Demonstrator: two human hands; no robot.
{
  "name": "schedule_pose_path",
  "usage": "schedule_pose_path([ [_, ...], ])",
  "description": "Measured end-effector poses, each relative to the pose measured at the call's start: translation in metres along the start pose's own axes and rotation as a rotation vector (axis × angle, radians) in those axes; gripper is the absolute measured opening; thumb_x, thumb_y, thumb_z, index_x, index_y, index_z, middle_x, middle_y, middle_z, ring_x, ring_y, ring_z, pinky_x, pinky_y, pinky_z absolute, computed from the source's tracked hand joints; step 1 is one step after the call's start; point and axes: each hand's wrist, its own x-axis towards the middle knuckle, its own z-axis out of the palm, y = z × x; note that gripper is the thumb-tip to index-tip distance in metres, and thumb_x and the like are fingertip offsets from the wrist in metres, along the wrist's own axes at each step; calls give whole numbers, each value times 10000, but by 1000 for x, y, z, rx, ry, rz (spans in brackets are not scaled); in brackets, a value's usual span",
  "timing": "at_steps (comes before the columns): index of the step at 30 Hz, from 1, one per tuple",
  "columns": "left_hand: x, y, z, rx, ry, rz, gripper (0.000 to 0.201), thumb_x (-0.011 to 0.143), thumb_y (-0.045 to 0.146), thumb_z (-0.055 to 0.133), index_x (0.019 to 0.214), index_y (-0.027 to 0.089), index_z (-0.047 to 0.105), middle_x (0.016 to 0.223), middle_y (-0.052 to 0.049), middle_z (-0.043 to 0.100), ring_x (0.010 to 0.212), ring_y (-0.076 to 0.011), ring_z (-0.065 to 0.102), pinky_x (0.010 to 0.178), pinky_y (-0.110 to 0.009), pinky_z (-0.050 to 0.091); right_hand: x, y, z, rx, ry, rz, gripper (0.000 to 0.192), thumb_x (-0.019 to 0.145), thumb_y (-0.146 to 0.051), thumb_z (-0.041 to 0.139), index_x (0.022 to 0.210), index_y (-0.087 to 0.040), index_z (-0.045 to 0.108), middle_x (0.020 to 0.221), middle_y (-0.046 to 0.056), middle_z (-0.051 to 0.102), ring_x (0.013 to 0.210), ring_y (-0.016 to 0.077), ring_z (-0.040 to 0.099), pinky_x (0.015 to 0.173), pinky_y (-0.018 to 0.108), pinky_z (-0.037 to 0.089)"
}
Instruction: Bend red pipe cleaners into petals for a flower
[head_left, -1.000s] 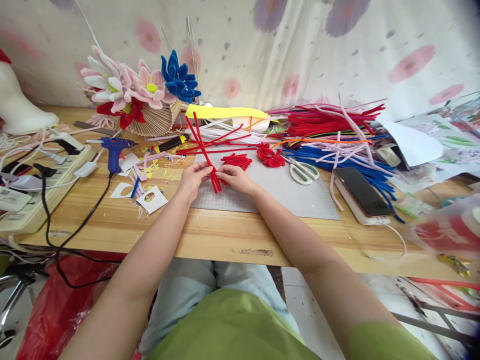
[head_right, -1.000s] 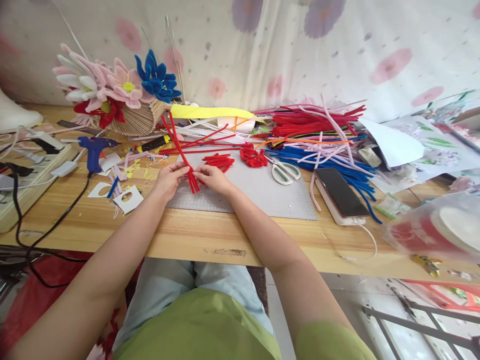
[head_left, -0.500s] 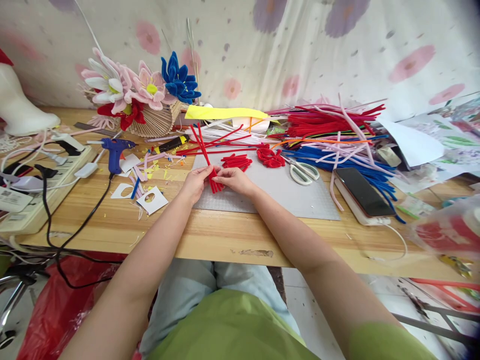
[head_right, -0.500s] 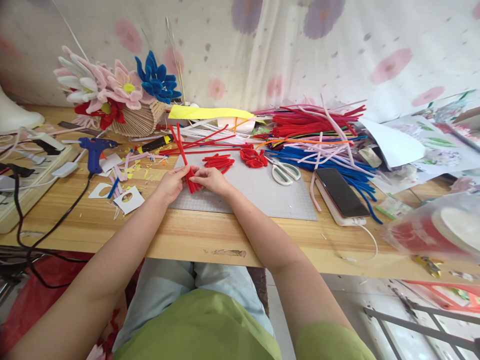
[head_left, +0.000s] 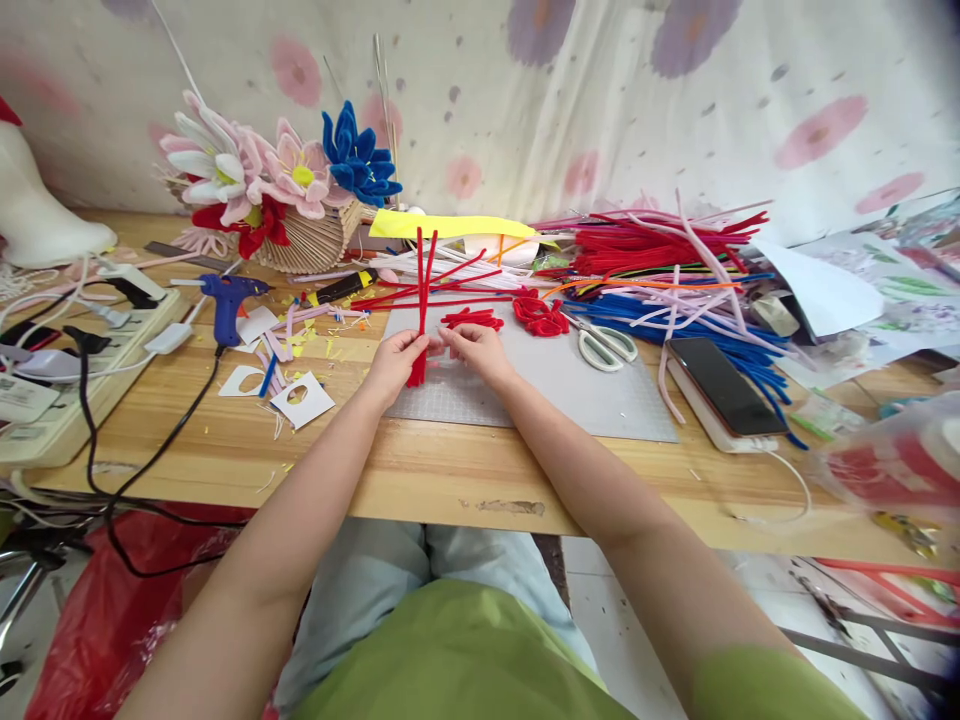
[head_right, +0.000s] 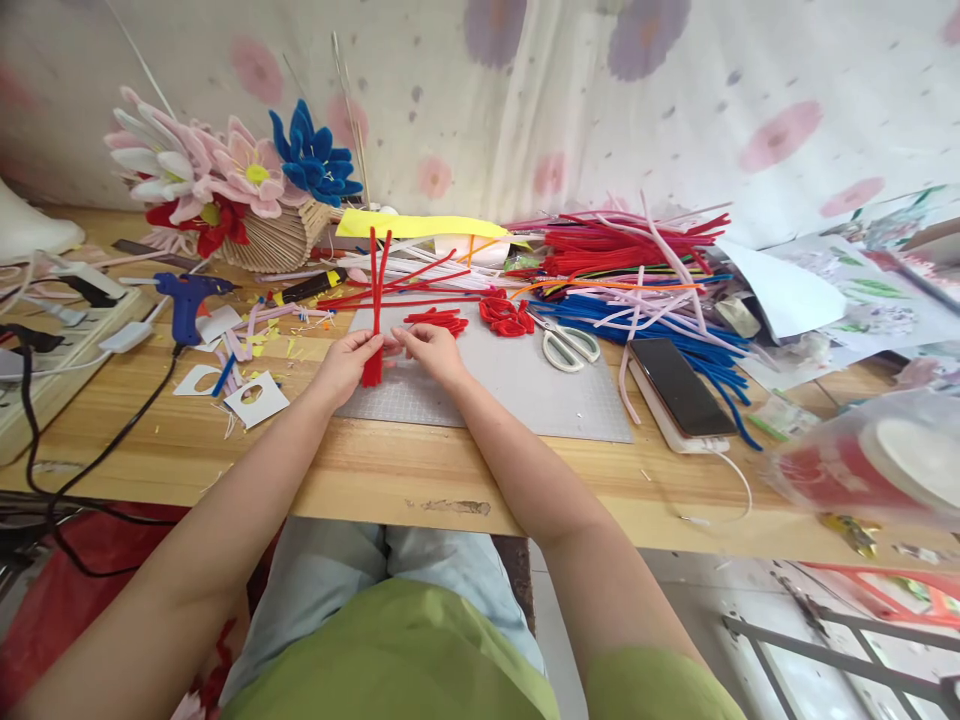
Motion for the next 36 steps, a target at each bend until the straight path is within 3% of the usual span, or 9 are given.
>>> schedule_pose_path([
  [6,-1,-6,5,230,-112,-19,182,702,315,695,675,143,642,574,-4,608,458,-69,487,483,-208,394,6,0,4,48,-16,-1,408,639,-516,658,544,-165,474,495,-39,478,489,68,420,485,216,316],
  [11,0,-9,11,233,-115,-44,206,763,311,631,649,140,637,548,-8,590,398,-46,368,412,-202,256,7,5,4,208,146,105,396,611,-459,682,516,-184,413,461,-60,386,439,52,308,437,226,239],
  [15,2,-11,15,282,-114,-60,208,780,307,605,646,149,625,471,29,498,358,-47,339,386,-204,225,6,4,6,376,224,202,366,620,-386,683,507,-191,394,418,-73,310,403,48,231,414,238,180],
  [19,2,-12,17,320,-125,-40,229,764,326,625,614,155,603,459,31,495,350,-58,379,371,-203,275,5,2,6,422,279,226,326,638,-309,671,506,-188,398,405,-79,296,384,42,224,406,233,187],
  [24,-2,-6,11,165,-160,-125,285,726,398,672,648,129,623,526,-17,577,413,-99,504,480,-252,429,4,0,4,372,150,212,389,599,-404,729,516,-178,424,411,-70,361,380,38,273,386,217,181],
  [28,-2,0,4,43,-190,-249,399,768,524,583,702,134,633,629,-58,627,510,-129,563,541,-280,474,3,-4,7,358,25,206,434,563,-470,752,544,-173,436,436,-64,412,384,39,337,388,206,196],
  [32,-2,2,3,16,-207,-238,367,770,501,599,741,136,632,643,-45,601,459,-66,457,394,-184,322,2,-4,10,342,-33,203,482,546,-513,751,549,-180,402,462,-45,472,415,57,416,401,203,207],
  [36,-5,2,8,27,-219,-186,323,750,446,646,718,126,614,561,21,467,391,-13,280,344,-149,154,4,0,10,302,54,176,488,538,-531,749,518,-176,415,418,-62,407,399,37,315,401,210,177],
])
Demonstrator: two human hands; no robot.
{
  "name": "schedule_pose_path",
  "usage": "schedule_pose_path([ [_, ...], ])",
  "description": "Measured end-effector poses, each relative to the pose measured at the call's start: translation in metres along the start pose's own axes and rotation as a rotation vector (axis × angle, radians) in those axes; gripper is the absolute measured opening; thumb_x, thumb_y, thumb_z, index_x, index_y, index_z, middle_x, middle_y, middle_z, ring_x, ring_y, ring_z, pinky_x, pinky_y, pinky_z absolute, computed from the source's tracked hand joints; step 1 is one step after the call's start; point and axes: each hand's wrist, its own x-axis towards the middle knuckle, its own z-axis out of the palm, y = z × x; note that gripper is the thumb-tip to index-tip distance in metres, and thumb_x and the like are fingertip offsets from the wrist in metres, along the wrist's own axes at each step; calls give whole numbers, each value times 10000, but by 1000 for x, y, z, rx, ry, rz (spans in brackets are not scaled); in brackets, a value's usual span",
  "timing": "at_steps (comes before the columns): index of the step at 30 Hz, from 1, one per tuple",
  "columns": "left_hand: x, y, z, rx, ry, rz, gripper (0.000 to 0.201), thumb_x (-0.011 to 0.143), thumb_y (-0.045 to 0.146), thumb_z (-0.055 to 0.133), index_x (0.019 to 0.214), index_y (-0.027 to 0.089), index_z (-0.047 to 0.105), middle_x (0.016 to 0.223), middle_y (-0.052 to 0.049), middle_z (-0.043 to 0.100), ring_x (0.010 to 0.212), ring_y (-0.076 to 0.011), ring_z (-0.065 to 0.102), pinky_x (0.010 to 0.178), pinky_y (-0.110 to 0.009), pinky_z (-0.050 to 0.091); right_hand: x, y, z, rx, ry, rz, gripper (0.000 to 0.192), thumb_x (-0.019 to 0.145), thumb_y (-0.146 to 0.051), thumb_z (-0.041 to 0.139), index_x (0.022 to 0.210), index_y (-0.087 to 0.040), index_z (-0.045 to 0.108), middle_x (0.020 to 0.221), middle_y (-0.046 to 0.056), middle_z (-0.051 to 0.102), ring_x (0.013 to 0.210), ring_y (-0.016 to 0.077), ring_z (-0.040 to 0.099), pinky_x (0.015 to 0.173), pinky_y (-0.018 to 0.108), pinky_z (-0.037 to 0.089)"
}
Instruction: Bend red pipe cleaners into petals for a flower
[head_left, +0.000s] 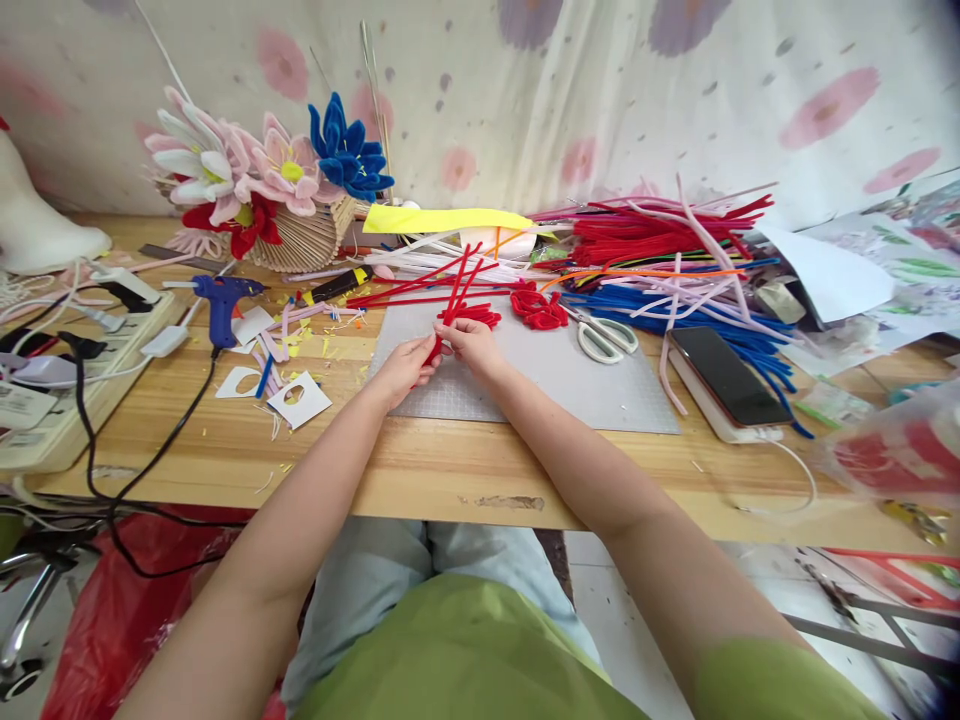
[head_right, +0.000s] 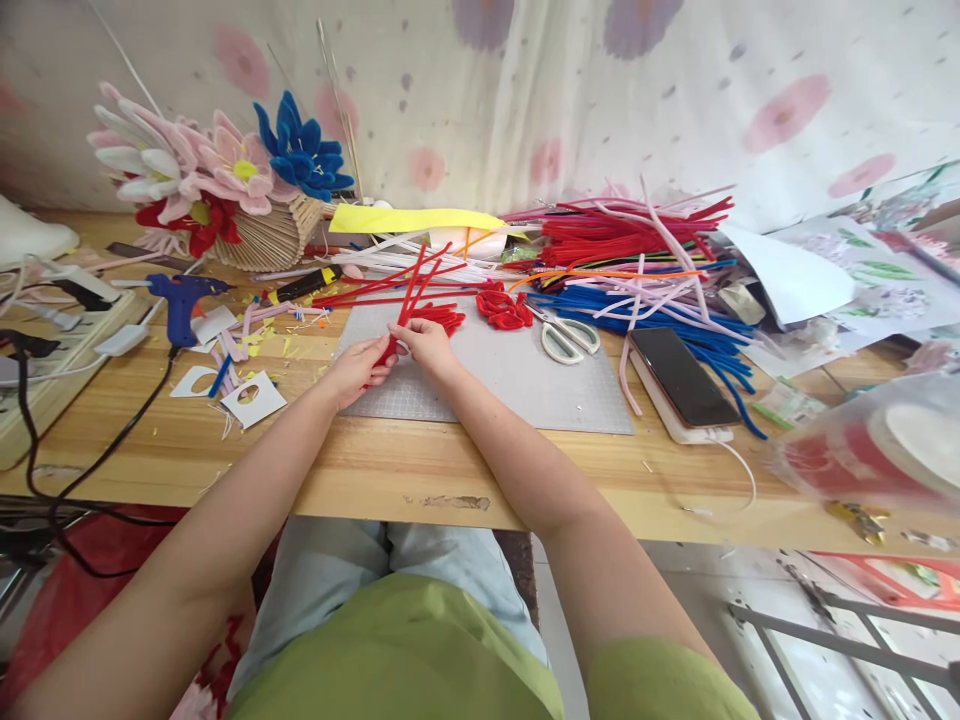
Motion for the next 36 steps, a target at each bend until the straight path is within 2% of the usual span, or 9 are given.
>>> schedule_pose_path([
  [4,-2,3,1,-3,-26,-6,294,722,397,687,664,129,578,527,48,391,390,-6,260,340,-134,140,-1,0,0,51,39,-30,487,528,-536,753,504,-171,430,403,-89,317,388,25,242,400,213,172],
  [8,-4,8,-5,-83,-92,-90,251,697,351,715,677,133,590,550,24,454,420,-21,359,327,-128,175,-4,-6,1,60,-54,-30,470,545,-527,751,531,-165,452,425,-91,315,389,20,237,395,208,172],
  [12,-7,12,-9,-137,-14,-161,186,751,284,663,683,125,593,569,9,502,439,-30,431,357,-129,299,1,-17,-13,-18,-212,-10,438,635,-569,676,638,-148,556,514,-48,444,440,42,371,416,201,272],
  [14,-7,13,-10,-176,35,-150,173,785,259,624,691,120,581,577,13,504,441,-27,443,381,-127,339,6,-22,-27,-79,-147,-54,433,713,-576,596,736,-143,607,587,-22,511,472,54,419,435,203,307],
  [18,-5,13,-13,-260,35,-68,169,814,267,598,732,129,545,608,29,497,466,-28,462,422,-130,380,13,-26,-59,-430,-17,-193,244,735,-382,633,776,-142,654,657,6,589,548,84,480,527,231,387],
  [21,-3,10,-14,-258,24,-24,178,850,272,549,736,143,506,625,31,499,474,-36,468,428,-139,376,15,-24,-73,-724,-135,-268,73,683,-207,659,720,-146,671,722,23,648,651,121,544,653,267,431],
  [25,-1,6,-11,-186,85,44,231,899,238,459,689,142,464,563,43,461,396,-16,363,388,-126,289,15,-19,-76,-998,-244,-381,107,679,-143,618,763,-165,680,850,40,675,810,164,579,730,280,424],
  [31,1,6,-11,-66,206,137,302,910,255,442,628,149,421,469,66,403,341,-9,267,356,-124,209,12,-17,-74,-1262,-26,-210,231,786,-404,551,820,-196,644,820,52,664,746,190,582,642,291,394],
  [36,-2,9,-9,-79,217,72,267,914,248,421,673,144,473,530,35,508,395,-47,442,415,-166,381,8,-18,-70,-1326,-5,-151,199,762,-383,574,828,-197,602,823,64,657,742,196,571,630,291,392],
])
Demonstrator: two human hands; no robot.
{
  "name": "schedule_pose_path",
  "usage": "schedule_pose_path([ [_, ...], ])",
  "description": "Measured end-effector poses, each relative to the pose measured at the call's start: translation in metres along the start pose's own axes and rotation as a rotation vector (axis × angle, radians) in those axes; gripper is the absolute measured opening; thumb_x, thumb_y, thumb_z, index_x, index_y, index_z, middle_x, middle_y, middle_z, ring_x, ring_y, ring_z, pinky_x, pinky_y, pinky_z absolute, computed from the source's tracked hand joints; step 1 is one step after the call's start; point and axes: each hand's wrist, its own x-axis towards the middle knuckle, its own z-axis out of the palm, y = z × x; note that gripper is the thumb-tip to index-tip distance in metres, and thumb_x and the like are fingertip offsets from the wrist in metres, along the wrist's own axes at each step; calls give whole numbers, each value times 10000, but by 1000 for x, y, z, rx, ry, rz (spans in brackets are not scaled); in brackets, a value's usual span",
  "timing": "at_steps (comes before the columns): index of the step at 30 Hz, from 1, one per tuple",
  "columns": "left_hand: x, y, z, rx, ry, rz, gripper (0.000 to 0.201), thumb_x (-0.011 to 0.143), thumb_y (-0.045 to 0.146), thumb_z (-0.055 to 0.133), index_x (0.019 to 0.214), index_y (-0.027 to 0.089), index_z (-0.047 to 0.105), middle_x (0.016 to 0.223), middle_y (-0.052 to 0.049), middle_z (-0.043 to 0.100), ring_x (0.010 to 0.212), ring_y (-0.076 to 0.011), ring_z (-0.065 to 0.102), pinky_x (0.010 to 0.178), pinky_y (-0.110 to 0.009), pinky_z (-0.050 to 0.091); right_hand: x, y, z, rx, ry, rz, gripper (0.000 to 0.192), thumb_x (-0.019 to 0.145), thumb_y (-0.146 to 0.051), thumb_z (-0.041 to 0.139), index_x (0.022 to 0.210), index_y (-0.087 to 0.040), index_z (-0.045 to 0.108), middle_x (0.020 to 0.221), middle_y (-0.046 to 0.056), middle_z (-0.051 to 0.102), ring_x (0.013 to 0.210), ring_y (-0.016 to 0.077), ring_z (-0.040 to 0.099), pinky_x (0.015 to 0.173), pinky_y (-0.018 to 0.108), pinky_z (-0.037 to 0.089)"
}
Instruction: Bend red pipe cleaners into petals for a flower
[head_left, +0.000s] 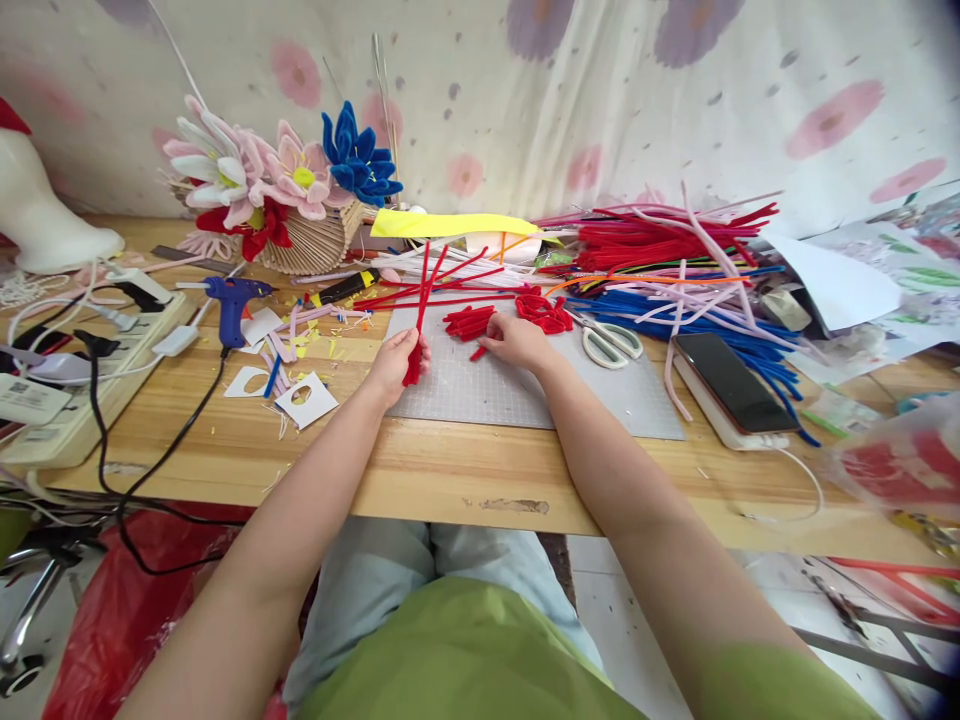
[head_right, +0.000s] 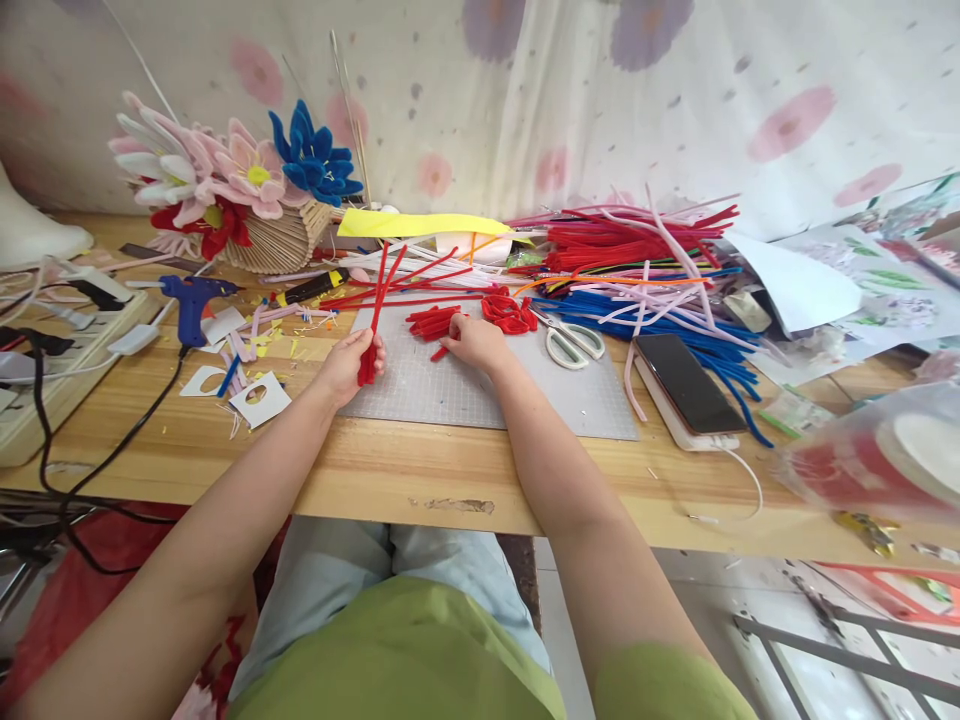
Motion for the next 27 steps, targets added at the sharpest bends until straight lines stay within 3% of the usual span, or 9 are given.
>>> schedule_pose_path([
  [4,-2,0,3,-50,-11,-51,250,922,177,356,766,113,541,674,-17,607,519,-86,576,539,-244,502,-1,-2,-1,1,32,-31,85,723,-233,564,796,-195,588,865,47,664,792,188,578,638,272,382],
  [6,-3,0,4,-68,-23,-58,249,916,154,349,774,107,548,689,-24,616,532,-88,585,564,-257,514,0,-3,-2,42,23,-43,129,688,-156,556,808,-191,587,835,33,660,770,176,576,642,268,380],
  [9,-1,-1,4,-78,-34,-47,240,904,135,357,758,108,546,637,-6,588,467,-58,521,492,-206,466,1,-6,-3,279,-22,-60,179,646,-103,560,810,-170,582,769,19,630,701,144,556,638,261,393],
  [13,3,-4,3,-36,24,-11,267,904,141,358,671,127,487,497,43,473,342,-15,325,338,-134,227,-1,-15,-6,850,-200,-99,253,641,-140,590,894,-147,593,730,1,579,642,116,544,576,241,416],
  [15,4,-5,3,24,70,14,288,914,165,356,650,135,467,474,45,459,331,-16,308,330,-135,205,-3,-20,-5,1048,-278,-114,278,629,-174,627,904,-146,599,709,-9,570,626,110,542,547,230,415],
  [20,4,-9,5,131,121,42,261,914,225,400,690,133,497,541,10,537,403,-48,449,394,-160,368,-5,-30,6,1261,-259,-73,233,585,-242,724,733,-155,566,688,-29,568,583,64,488,514,192,408],
  [27,4,-14,5,108,-16,79,222,870,341,496,768,143,508,594,31,522,413,-26,373,353,-138,203,-7,-43,28,1437,-255,44,395,530,-301,789,763,-194,489,633,-62,582,570,84,571,561,236,520],
])
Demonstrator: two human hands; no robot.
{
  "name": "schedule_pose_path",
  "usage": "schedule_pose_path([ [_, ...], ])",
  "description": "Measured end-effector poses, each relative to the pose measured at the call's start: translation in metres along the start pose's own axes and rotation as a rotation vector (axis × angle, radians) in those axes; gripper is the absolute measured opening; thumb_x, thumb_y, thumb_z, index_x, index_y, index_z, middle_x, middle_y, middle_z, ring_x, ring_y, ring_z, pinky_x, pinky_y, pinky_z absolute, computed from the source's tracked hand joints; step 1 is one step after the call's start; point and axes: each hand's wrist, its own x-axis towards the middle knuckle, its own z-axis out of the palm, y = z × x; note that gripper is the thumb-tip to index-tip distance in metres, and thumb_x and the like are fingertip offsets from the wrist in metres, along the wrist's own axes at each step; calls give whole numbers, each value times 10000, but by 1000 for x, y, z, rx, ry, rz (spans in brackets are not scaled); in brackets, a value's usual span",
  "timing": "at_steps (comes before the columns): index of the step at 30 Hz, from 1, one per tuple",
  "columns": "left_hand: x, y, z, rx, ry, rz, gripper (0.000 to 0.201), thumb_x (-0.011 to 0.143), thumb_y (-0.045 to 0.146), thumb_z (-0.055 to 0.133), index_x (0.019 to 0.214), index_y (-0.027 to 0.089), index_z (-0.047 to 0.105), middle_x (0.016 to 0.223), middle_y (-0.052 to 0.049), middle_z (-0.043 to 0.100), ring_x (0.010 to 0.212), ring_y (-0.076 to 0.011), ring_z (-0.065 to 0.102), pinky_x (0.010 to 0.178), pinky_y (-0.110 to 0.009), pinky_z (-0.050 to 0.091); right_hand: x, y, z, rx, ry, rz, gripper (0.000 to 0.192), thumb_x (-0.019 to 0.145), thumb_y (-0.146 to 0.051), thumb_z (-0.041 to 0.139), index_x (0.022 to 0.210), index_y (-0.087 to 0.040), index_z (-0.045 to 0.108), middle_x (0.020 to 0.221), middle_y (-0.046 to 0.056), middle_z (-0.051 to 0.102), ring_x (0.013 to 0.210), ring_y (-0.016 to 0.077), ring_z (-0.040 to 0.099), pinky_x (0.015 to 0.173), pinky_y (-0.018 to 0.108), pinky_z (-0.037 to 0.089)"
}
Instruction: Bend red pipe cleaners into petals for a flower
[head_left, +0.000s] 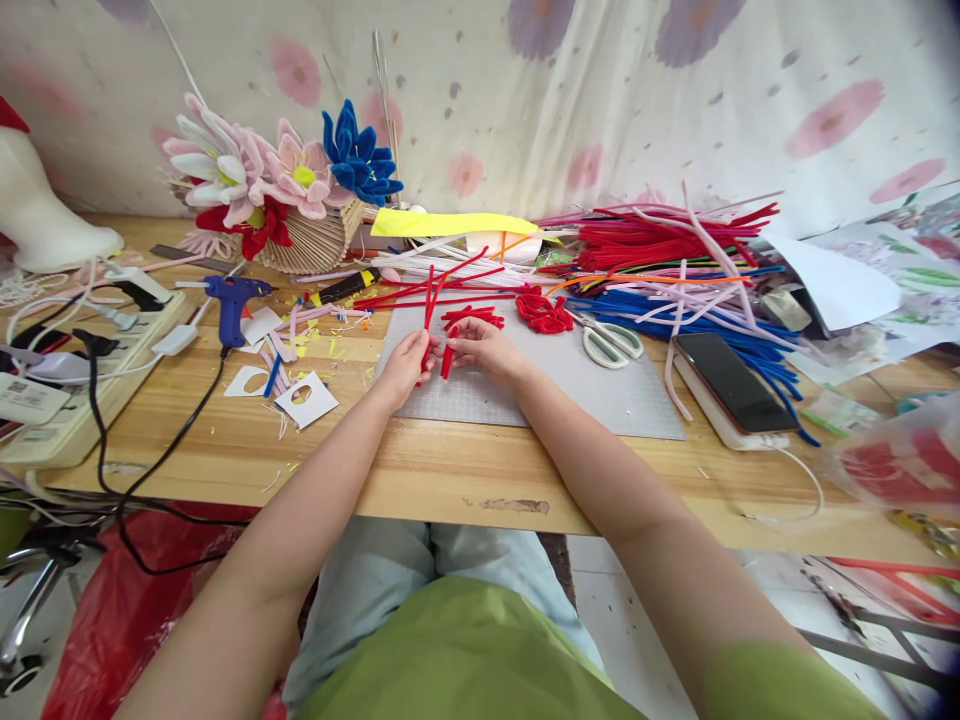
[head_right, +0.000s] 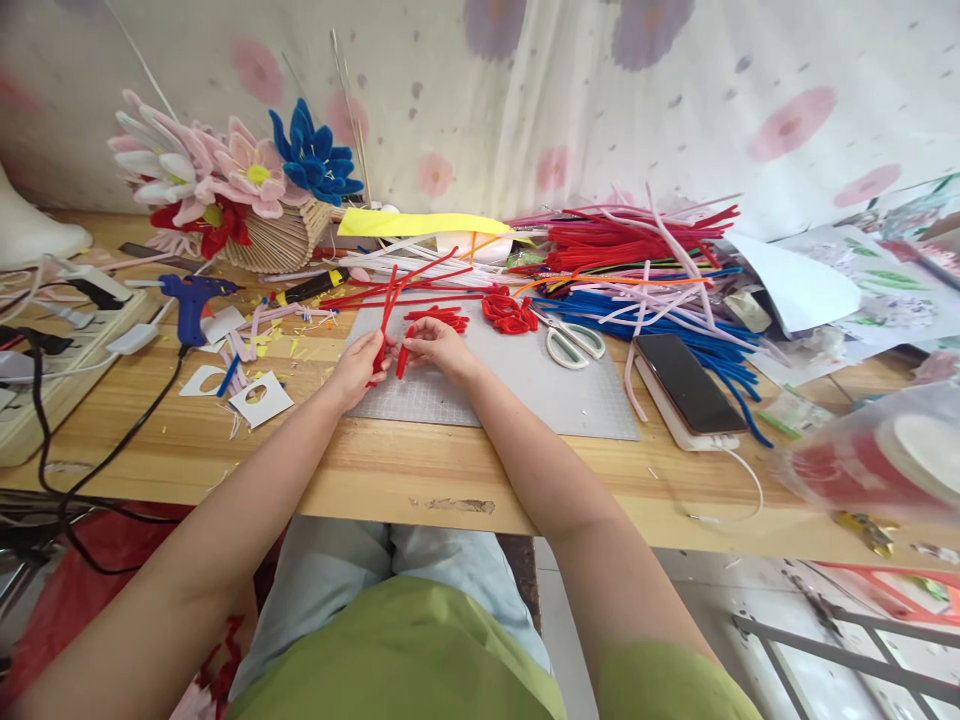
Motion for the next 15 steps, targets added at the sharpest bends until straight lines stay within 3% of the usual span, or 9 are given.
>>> schedule_pose_path([
  [6,-4,0,0,195,-79,-9,284,650,241,739,816,160,523,538,85,484,378,-8,312,383,-158,188,1,9,6,-8,10,-13,423,537,-327,782,767,-195,453,637,-61,582,544,83,575,503,210,497],
  [15,-1,0,-4,115,-53,-51,190,707,174,661,782,163,487,488,94,423,366,-19,313,381,-158,164,-4,-5,-5,-175,-18,-47,287,583,-246,695,810,-188,529,653,-68,518,549,58,468,467,170,380],
])
